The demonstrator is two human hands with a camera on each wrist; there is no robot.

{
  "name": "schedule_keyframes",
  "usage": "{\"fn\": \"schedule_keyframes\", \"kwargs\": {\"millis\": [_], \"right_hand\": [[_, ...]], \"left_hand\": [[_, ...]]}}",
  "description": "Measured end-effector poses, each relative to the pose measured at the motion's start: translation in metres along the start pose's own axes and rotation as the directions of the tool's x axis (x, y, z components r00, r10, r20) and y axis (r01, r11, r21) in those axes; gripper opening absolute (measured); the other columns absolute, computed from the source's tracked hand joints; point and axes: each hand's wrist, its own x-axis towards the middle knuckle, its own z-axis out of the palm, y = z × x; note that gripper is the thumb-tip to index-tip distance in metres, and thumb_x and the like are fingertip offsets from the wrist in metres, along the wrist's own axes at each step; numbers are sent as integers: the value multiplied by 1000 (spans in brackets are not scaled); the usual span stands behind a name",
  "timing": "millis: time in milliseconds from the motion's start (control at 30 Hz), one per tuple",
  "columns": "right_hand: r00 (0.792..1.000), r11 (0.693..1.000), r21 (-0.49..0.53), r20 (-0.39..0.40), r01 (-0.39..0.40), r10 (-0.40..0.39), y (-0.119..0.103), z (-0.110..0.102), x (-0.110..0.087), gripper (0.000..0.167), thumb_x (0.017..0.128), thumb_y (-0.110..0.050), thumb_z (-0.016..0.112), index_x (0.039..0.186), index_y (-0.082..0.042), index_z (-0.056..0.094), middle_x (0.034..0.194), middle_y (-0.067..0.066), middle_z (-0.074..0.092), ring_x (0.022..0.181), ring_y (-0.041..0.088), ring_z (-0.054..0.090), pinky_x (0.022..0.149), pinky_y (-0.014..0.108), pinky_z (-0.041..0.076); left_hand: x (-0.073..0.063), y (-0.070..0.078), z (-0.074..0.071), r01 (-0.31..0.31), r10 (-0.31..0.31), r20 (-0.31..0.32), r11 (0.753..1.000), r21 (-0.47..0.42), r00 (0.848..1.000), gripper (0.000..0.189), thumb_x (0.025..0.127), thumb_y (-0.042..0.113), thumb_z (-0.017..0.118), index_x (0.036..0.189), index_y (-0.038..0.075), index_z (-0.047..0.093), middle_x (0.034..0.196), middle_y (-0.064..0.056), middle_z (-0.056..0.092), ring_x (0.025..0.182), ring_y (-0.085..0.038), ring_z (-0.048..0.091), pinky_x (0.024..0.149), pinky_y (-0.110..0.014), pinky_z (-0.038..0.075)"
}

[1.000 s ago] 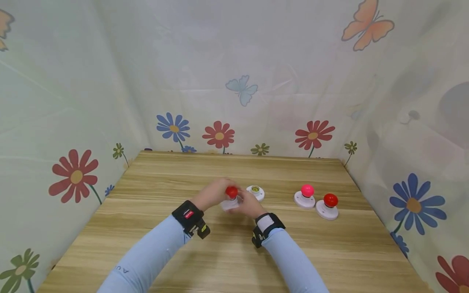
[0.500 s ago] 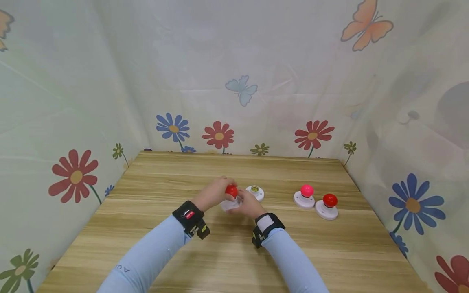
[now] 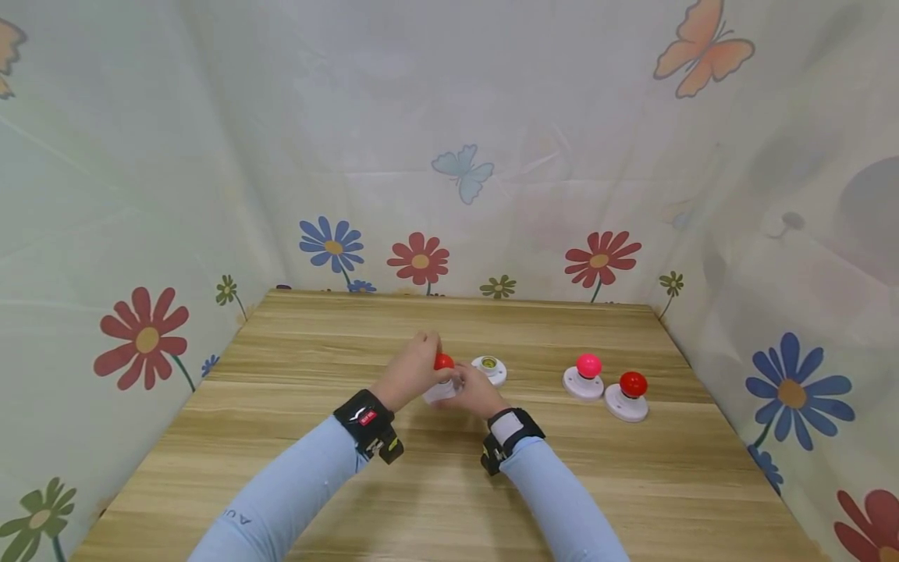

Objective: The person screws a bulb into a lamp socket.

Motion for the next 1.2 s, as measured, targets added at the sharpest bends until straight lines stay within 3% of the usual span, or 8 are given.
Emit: {"fn": "schedule_keyframes", "kwargs": {"millis": [233,467,600,733,800,900,1033,1200], "right_hand": [[1000,1000,5,0,1,-1,4,1,1,60,68,-27,89,119,-9,65,119,6,63,103,21,57,93,46,48],[999,998,67,28,15,-16,4,2,0,57,70,-18,87,120,-7,64,126,7,59,112,24,55,103,51,42],[999,998,57,34,9,-11,5,3,0,58,70,-20,87,122,-8,63,125,7,59,112,24,55,103,52,41],[1000,999,34,28,-5,4,4,3,-1,60,71,-24,87,123,-8,63,125,7,60,111,24,55,100,52,43],[1000,999,35,27,-13,12,4,3,-1,59,71,-24,87,123,-9,63,125,8,59,111,25,54,99,52,43],[1000,1000,24,27,-13,12,3,2,-1,55,72,-26,86,121,-12,65,124,8,59,111,24,54,99,52,43],[1000,1000,20,21,-20,20,0,2,-1,56,71,-26,87,120,-11,65,123,8,60,109,24,55,98,53,44],[999,999,5,10,-35,35,0,2,-1,61,70,-25,88,122,-8,62,122,8,61,105,23,57,94,49,47]], "left_hand": [[0,2,-4,-9,12,59,998,-65,998,43,84,31,76,114,6,60,104,-7,58,86,-16,59,80,-29,55],[1,2,-6,-25,42,130,991,-131,991,35,85,10,74,119,10,64,108,-4,62,92,-16,59,89,-28,53],[1,2,-9,-6,35,156,983,-181,987,43,84,6,74,125,10,62,118,-7,62,100,-19,60,93,-31,52],[1,1,-12,32,3,149,973,-227,989,59,81,18,79,134,9,53,130,-13,54,103,-23,60,92,-34,53],[0,2,-12,51,-25,123,974,-219,992,63,81,29,79,133,7,51,128,-15,50,98,-23,60,87,-34,55],[-3,3,-10,56,-47,69,989,-135,996,62,85,39,74,128,2,50,118,-16,51,87,-21,60,76,-32,58],[-5,4,-6,27,-27,31,1000,-15,999,63,85,43,72,126,-1,51,109,-14,56,81,-18,60,69,-31,58],[-5,5,-5,18,-18,36,1000,-6,999,58,83,42,74,119,2,54,103,-11,57,79,-17,60,68,-31,57]]}}
